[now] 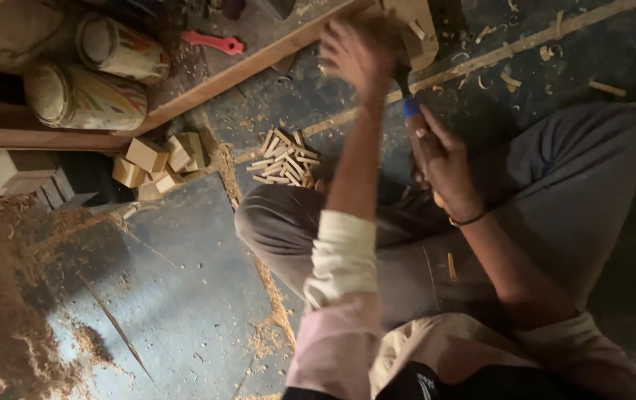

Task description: The person whittles and shapes wooden pegs using a chisel while sitting on the floor, handling the small wooden pieces one at a time.

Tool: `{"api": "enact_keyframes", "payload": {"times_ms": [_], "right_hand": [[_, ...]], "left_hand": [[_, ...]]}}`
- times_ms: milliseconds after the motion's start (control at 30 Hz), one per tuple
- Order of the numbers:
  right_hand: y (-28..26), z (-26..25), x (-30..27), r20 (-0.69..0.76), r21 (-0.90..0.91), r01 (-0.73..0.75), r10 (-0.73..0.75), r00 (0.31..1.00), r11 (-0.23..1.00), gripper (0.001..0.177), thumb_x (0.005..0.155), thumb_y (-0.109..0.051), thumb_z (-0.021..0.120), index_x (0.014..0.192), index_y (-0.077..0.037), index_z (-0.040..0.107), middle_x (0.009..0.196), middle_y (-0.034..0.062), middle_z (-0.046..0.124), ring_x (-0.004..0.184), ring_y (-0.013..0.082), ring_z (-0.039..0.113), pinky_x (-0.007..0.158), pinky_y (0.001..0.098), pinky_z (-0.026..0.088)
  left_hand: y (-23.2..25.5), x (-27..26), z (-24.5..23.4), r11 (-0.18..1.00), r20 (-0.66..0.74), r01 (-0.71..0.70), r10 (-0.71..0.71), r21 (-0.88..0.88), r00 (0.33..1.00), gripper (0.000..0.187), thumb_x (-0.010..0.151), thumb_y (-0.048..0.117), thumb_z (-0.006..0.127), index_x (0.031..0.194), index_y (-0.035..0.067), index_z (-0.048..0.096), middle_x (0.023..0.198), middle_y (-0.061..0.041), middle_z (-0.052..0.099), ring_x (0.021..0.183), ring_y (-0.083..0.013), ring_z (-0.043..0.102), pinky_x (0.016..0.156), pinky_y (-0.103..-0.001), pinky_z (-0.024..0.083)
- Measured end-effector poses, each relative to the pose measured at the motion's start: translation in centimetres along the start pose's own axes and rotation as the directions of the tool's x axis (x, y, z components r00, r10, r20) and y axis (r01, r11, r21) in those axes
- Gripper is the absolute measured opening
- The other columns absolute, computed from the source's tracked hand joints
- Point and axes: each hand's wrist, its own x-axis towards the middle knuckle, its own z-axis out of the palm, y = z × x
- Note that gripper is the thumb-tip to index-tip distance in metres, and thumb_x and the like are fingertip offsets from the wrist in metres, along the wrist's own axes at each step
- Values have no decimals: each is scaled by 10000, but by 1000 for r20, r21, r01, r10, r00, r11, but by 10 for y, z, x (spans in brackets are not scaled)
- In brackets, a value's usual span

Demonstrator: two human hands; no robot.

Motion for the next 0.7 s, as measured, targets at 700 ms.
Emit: {"api": "enact_keyframes", "payload": {"times_ms": [700], "right_hand": [[-9, 8, 53, 157, 59, 171, -178, 971, 984, 469, 1165, -213, 539, 1620, -114, 484, 718, -14, 499, 559, 77, 440, 490, 276, 362]], "left_hand": [[2, 0, 64, 984, -225, 169, -152, 55, 962, 765, 890, 501, 618, 1386, -59, 456, 1217, -190, 542, 1097, -326, 524, 921, -453, 419]]}}
